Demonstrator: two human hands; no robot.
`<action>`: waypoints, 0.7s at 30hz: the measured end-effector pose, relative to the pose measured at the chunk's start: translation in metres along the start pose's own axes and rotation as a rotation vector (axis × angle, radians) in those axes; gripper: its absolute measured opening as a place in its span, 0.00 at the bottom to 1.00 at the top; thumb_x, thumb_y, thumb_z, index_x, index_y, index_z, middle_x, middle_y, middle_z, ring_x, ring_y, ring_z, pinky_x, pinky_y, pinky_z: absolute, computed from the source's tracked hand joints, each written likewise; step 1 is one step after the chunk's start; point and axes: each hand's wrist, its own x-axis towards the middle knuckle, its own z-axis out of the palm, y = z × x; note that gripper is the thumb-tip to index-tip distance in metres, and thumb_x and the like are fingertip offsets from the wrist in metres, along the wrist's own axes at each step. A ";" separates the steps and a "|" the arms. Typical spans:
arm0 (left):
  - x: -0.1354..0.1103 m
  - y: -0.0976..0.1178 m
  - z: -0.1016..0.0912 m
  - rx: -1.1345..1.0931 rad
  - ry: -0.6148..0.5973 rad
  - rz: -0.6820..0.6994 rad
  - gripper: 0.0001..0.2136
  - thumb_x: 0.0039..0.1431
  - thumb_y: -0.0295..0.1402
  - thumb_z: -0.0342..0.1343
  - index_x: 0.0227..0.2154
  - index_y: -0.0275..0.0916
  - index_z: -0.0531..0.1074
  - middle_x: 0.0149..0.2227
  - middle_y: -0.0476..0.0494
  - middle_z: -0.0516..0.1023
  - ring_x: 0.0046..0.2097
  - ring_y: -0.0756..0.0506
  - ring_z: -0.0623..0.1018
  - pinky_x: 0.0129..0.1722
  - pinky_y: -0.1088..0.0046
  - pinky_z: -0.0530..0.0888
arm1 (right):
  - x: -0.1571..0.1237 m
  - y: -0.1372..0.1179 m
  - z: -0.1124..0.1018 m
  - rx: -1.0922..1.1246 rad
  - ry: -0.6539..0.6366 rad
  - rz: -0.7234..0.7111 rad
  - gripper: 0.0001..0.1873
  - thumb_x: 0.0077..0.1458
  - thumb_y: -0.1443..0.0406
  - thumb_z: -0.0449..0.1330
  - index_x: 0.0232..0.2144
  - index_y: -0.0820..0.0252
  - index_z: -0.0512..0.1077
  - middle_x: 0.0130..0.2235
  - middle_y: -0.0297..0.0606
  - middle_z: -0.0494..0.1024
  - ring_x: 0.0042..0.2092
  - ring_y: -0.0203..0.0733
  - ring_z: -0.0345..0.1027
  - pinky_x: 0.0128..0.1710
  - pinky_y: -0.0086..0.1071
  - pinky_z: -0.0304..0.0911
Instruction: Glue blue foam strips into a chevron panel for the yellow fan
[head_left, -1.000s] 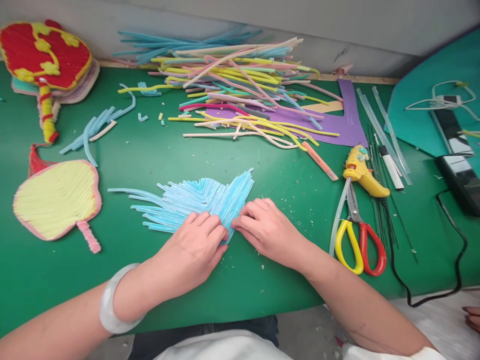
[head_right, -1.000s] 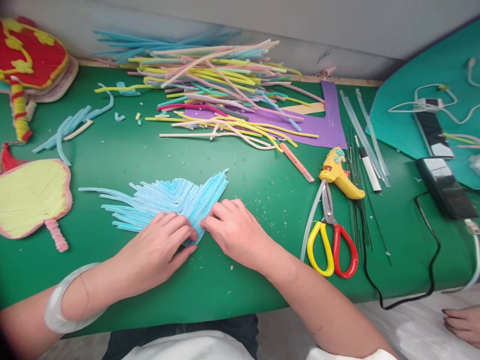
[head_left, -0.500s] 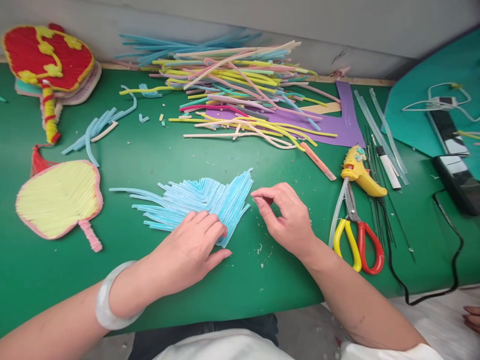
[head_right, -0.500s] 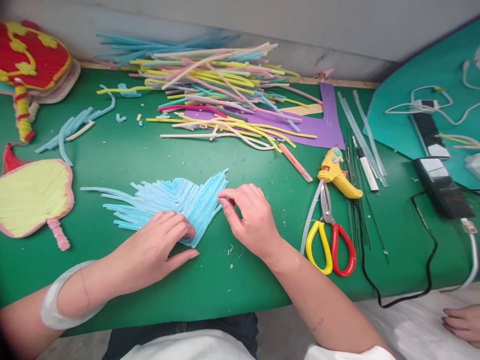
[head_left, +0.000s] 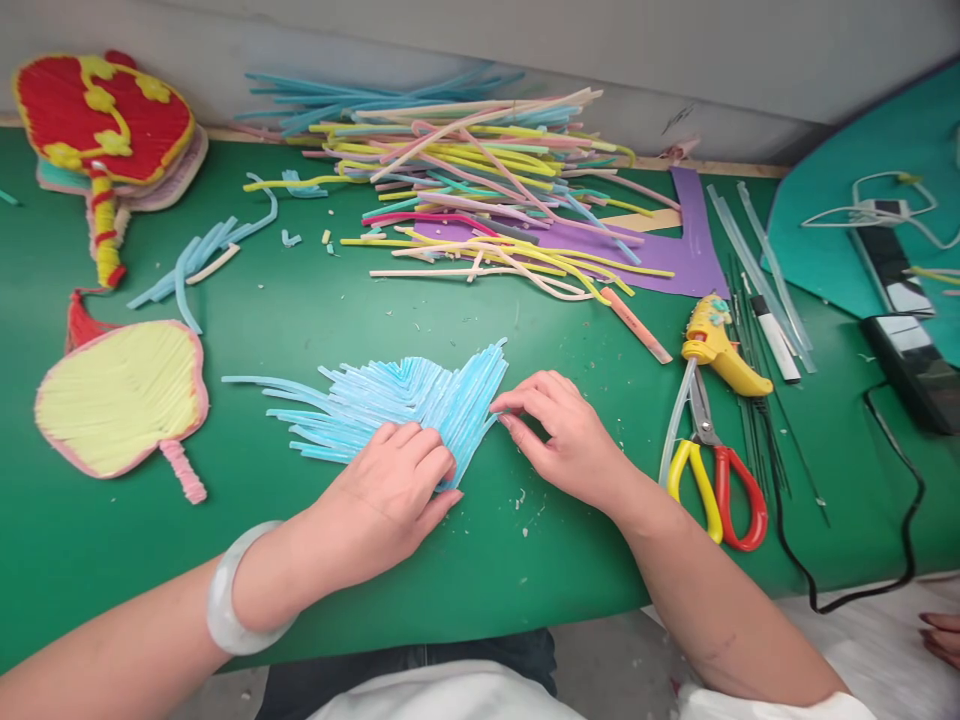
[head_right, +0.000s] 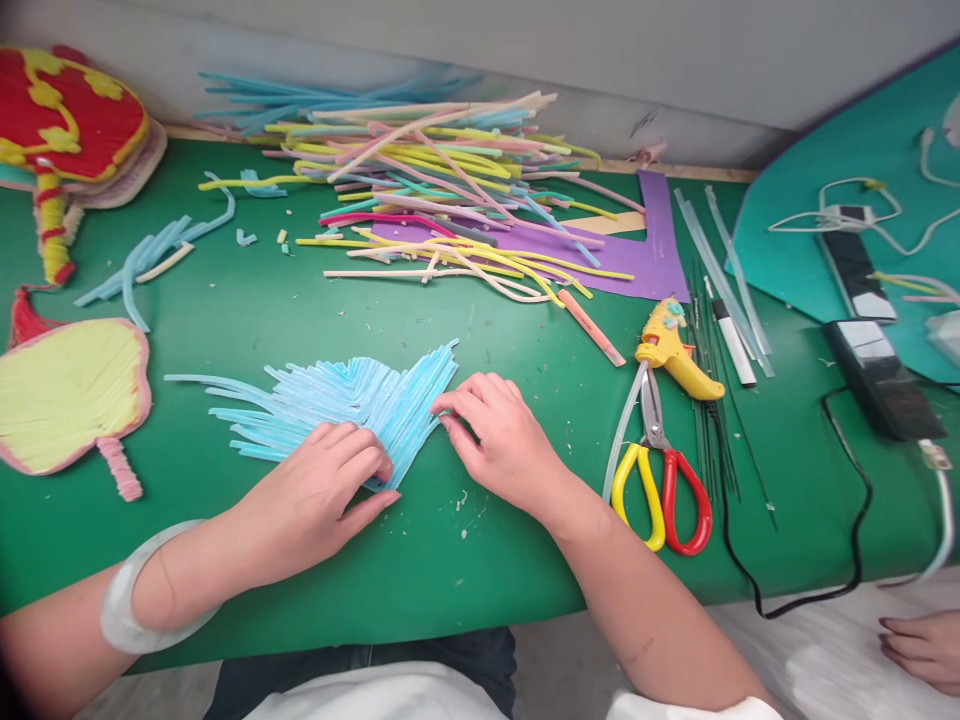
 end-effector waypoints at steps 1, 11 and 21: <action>0.000 0.000 0.000 0.004 -0.001 0.001 0.06 0.67 0.32 0.51 0.33 0.38 0.66 0.34 0.46 0.69 0.36 0.43 0.66 0.39 0.64 0.62 | 0.000 0.000 0.000 -0.004 -0.010 -0.004 0.08 0.65 0.68 0.54 0.42 0.56 0.72 0.38 0.39 0.75 0.42 0.42 0.67 0.43 0.39 0.61; 0.000 0.000 0.002 -0.004 -0.006 -0.021 0.07 0.68 0.31 0.48 0.33 0.39 0.67 0.34 0.45 0.70 0.36 0.44 0.67 0.37 0.64 0.62 | 0.003 0.002 0.005 -0.073 -0.068 -0.010 0.11 0.68 0.65 0.52 0.40 0.55 0.75 0.37 0.39 0.75 0.41 0.43 0.66 0.41 0.38 0.58; 0.002 0.000 0.001 0.015 -0.027 -0.007 0.05 0.67 0.30 0.50 0.33 0.39 0.65 0.34 0.46 0.69 0.37 0.43 0.67 0.37 0.64 0.61 | 0.005 0.002 0.007 -0.133 -0.088 -0.002 0.11 0.67 0.68 0.53 0.40 0.56 0.75 0.37 0.39 0.74 0.40 0.42 0.64 0.40 0.37 0.56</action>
